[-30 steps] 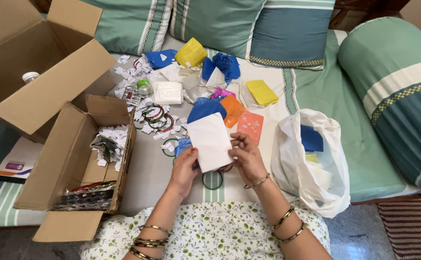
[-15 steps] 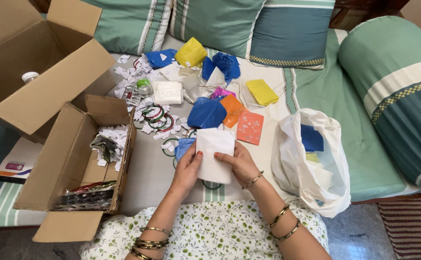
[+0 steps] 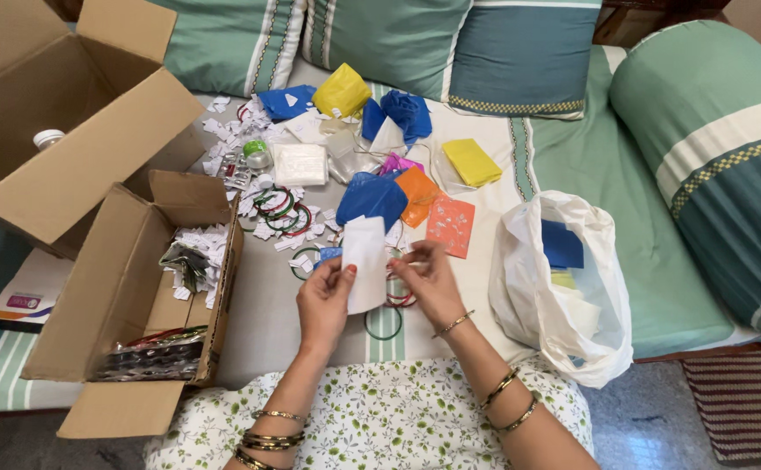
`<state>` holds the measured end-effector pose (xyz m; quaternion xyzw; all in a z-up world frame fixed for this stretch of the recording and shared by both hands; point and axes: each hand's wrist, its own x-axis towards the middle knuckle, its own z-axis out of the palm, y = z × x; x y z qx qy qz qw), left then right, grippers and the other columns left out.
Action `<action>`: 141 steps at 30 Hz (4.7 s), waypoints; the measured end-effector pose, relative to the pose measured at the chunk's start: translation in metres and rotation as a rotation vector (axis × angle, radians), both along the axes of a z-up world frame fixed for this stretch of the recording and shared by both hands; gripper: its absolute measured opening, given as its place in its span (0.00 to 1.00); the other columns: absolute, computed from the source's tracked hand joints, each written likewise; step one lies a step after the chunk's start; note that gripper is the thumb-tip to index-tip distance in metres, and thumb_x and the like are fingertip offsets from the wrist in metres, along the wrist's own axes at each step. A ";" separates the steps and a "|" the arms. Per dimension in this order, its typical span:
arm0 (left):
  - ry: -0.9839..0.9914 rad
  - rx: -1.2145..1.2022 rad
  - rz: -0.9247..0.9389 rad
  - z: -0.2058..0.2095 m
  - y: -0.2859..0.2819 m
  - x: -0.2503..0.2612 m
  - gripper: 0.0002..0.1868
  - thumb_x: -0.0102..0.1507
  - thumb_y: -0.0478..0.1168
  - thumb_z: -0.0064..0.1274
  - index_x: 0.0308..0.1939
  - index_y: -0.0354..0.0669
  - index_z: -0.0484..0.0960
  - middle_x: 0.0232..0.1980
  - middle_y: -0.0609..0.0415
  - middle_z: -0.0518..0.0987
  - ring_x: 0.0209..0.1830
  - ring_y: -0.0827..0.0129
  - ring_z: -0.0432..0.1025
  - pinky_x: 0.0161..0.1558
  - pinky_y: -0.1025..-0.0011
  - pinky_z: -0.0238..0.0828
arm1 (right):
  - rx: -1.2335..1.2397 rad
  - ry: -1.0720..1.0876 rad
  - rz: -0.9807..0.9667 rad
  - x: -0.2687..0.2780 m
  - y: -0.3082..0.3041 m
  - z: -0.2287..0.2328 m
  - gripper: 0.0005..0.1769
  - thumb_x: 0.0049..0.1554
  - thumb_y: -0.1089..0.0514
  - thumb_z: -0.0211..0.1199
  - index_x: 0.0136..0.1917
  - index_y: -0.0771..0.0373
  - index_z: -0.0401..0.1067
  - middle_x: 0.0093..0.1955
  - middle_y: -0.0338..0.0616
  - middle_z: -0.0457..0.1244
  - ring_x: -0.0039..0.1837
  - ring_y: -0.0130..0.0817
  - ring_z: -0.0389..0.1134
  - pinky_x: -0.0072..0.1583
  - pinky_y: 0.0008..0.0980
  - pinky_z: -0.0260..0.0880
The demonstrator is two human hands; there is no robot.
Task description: The person picks up and organizes small craft items, including colored papers, plastic rings, and paper scraps, by hand on a bed.
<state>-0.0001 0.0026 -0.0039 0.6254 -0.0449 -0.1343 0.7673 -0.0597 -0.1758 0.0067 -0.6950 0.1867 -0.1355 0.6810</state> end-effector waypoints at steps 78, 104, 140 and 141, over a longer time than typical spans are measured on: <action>0.239 -0.599 -0.121 -0.001 0.013 0.013 0.17 0.67 0.32 0.49 0.61 0.34 0.74 0.55 0.51 0.80 0.53 0.68 0.77 0.57 0.65 0.75 | 0.272 0.201 0.015 -0.004 0.013 0.037 0.41 0.51 0.58 0.70 0.71 0.62 0.52 0.57 0.44 0.64 0.50 0.36 0.70 0.50 0.37 0.74; 0.124 -0.023 -0.201 0.006 0.011 0.002 0.16 0.69 0.41 0.51 0.58 0.38 0.78 0.52 0.52 0.84 0.49 0.76 0.76 0.42 0.79 0.72 | -0.712 -0.194 -0.750 -0.149 -0.117 0.180 0.16 0.62 0.65 0.65 0.62 0.70 0.69 0.57 0.48 0.70 0.58 0.29 0.72 0.56 0.28 0.74; 0.058 -0.002 -0.161 0.001 0.012 0.007 0.12 0.69 0.36 0.49 0.55 0.35 0.79 0.49 0.50 0.85 0.43 0.77 0.75 0.39 0.81 0.68 | -1.004 0.801 -0.432 -0.090 -0.210 -0.008 0.47 0.50 0.35 0.69 0.74 0.61 0.63 0.80 0.71 0.41 0.79 0.73 0.36 0.77 0.55 0.39; 0.054 -0.005 -0.161 0.001 0.012 0.007 0.12 0.69 0.36 0.49 0.55 0.35 0.79 0.49 0.50 0.85 0.43 0.77 0.75 0.39 0.81 0.68 | -1.010 0.814 -0.413 -0.089 -0.208 -0.007 0.48 0.50 0.34 0.68 0.75 0.62 0.61 0.80 0.72 0.38 0.79 0.74 0.35 0.77 0.57 0.38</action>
